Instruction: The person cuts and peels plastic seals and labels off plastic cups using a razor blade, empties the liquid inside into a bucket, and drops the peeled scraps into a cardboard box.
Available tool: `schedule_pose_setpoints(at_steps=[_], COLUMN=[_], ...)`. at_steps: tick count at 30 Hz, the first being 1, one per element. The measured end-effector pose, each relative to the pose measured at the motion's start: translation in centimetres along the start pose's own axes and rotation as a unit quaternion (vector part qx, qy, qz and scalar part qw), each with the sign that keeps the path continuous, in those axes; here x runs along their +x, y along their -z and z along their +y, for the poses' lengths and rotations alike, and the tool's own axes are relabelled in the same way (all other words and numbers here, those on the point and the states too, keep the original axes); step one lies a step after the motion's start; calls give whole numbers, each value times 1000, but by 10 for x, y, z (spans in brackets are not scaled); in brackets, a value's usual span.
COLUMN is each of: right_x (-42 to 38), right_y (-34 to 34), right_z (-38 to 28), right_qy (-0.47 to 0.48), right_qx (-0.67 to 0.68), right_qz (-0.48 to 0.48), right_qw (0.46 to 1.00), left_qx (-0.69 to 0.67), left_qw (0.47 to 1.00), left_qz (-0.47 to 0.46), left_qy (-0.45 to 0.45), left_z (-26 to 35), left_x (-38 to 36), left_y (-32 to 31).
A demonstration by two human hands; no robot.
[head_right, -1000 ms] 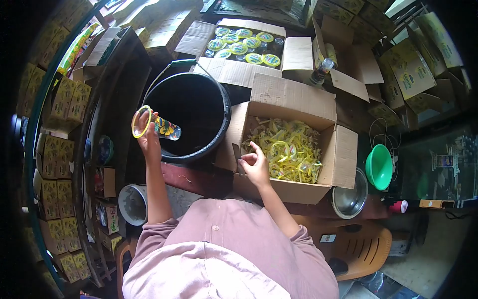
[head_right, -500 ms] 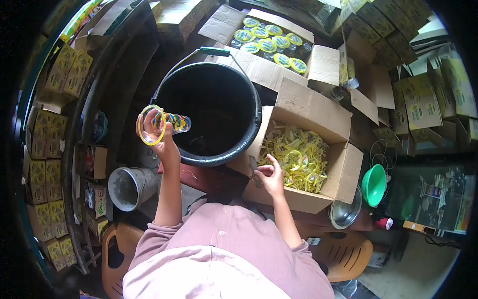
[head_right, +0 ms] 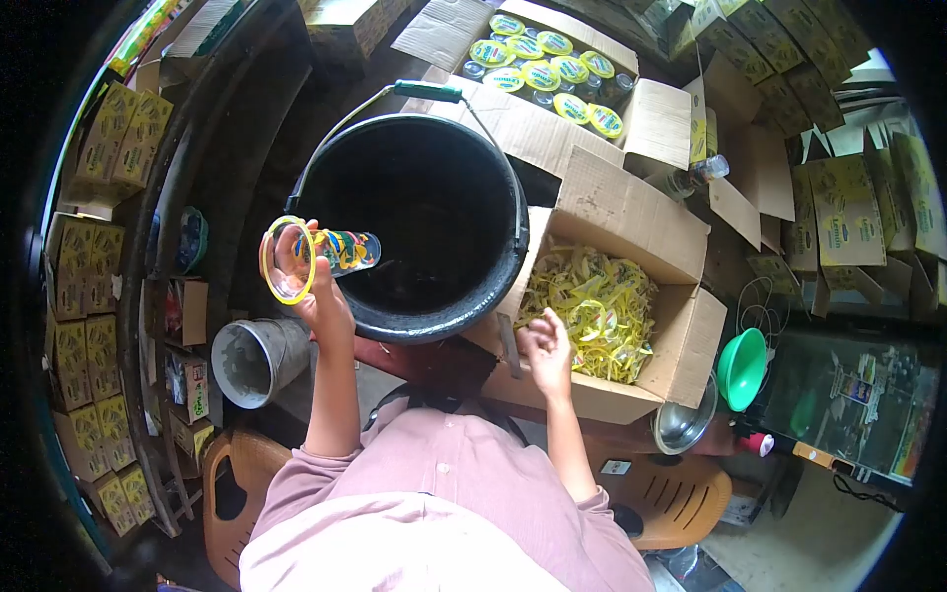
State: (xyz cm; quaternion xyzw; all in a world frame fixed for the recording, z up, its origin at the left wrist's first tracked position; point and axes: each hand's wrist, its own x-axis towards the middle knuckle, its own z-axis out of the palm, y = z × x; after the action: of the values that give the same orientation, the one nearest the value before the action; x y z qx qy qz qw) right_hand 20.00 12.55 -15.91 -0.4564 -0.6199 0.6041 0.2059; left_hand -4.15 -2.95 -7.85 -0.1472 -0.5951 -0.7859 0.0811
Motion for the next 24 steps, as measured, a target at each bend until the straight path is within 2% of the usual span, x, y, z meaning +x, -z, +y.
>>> schedule_pose_setpoints(at_steps=[3, 6, 7, 8, 10, 11, 12, 13, 14, 16, 17, 19, 20, 22, 24], right_x=[13, 24, 30, 29, 12, 12, 12, 10, 10, 7, 6, -3, -9, -20, -28], right_y=[19, 45, 56, 72, 64, 72, 80, 88, 96, 106, 111, 117, 120, 127, 136], right_z=[1, -1, 8, 12, -27, -21, -13, -8, -5, -4, -3, -5, -6, -8, -6], right_qy=[52, 88, 163, 206, 171, 94, 107, 132, 158, 174, 182, 179, 176, 189, 188], right_qx=[3, 16, -57, -313, -485, -469, -473, -482, -490, -466, -455, -437, -428, -408, -386], right_qz=[118, 202, 206, 215, 242, 201, 205, 210, 216, 235, 243, 253, 257, 259, 267], right_qw=[992, 975, 963, 902, 823, 855, 850, 840, 830, 835, 837, 844, 849, 855, 863], left_qx=[-22, -2, 8, 19, 46, 65, 84, 90, 40, -42, -106, -244, -311, -395, -510], left_qw=[1000, 1000, 1000, 999, 998, 996, 994, 994, 996, 995, 983, 929, 887, 821, 690], left_qz=[17, -4, -6, -8, -25, -41, -57, -66, -80, -33, -43, -68, -37, -89, -4], left_qy=[-9, -16, -23, -29, -40, -43, -45, -16, 19, 84, 140, 269, 340, 401, 514], left_z=[4, 1, 1, 2, 0, -1, -1, 1, 5, 2, 3, -2, -8, 0, -8], left_x=[1, 2, 2, 2, 3, 5, 7, 8, 6, 8, 12, 21, 22, 12, 8], left_y=[-6, -3, -3, -4, -4, -2, -2, -5, -10, -20, -22, -17, -17, -25, -26])
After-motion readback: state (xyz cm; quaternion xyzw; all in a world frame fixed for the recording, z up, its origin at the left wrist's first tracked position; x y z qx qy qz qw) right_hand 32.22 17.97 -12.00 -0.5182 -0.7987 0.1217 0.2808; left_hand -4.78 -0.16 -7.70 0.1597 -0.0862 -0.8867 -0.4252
